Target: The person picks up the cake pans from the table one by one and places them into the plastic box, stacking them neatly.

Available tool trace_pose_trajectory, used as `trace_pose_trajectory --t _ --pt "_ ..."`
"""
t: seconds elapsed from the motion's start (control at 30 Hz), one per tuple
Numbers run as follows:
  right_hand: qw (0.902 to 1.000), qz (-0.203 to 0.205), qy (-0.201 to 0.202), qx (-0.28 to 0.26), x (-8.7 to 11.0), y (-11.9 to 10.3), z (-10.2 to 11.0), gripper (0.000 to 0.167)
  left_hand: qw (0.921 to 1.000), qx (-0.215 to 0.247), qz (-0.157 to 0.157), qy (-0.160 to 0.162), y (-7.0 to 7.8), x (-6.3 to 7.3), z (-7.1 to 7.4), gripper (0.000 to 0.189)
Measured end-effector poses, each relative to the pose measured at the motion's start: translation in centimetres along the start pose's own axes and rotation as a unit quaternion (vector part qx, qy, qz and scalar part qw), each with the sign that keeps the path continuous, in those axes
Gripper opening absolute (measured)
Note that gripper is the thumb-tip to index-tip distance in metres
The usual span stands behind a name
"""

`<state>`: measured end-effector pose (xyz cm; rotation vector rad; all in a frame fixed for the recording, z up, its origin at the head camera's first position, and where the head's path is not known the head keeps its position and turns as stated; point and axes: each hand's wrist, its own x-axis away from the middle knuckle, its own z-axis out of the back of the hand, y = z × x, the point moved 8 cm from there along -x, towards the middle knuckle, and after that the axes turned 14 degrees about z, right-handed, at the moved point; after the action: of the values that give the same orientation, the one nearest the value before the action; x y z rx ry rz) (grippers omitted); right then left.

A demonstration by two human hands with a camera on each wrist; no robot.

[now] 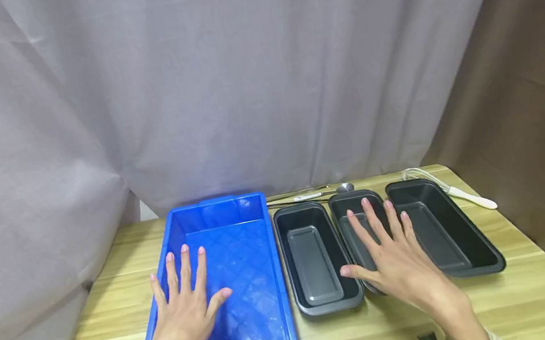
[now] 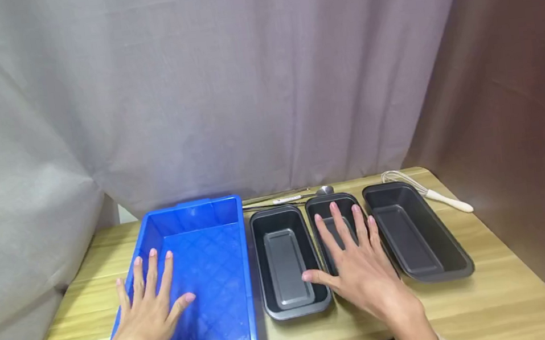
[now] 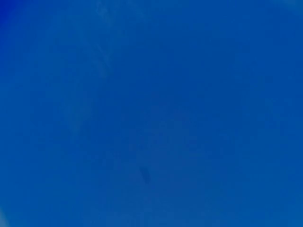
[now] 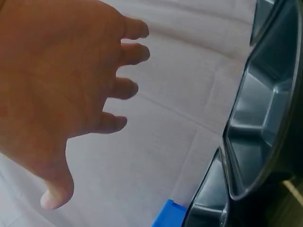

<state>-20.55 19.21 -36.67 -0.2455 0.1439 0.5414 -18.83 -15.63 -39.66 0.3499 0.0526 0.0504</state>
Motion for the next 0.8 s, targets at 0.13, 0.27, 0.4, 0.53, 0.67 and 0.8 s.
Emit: trace_pose_trajectory --t 0.13,0.27,0.4,0.53,0.67,0.8 --pt "0.9989 0.0 0.046 0.006 -0.3 -0.4 -0.4 0.088 1.0 0.0 0.001 -0.002 -0.5 0.0 0.0 0.088" --pt "0.9939 0.002 0.111 -0.003 -0.5 -0.8 -1.7 0.06 0.9999 -0.004 0.016 -0.006 -2.1 0.1 -0.2 0.09" --pt "0.9905 0.002 0.138 0.002 -0.6 -0.8 -3.1 0.044 0.999 -0.011 0.04 -0.014 -4.6 0.4 -0.6 0.091" --pt "0.9898 0.002 0.142 0.009 -0.5 -0.6 -3.9 0.041 0.998 -0.007 0.061 -0.014 -6.8 0.4 -1.2 0.09" --pt "0.9903 -0.018 0.134 -0.031 -0.3 -0.5 -4.5 0.042 0.9974 0.021 0.067 0.013 -8.0 0.3 -1.4 0.087" --pt "0.991 -0.021 0.124 -0.044 0.1 -1.1 -5.0 0.047 0.9953 0.053 0.072 0.037 -8.6 0.7 -1.2 0.082"
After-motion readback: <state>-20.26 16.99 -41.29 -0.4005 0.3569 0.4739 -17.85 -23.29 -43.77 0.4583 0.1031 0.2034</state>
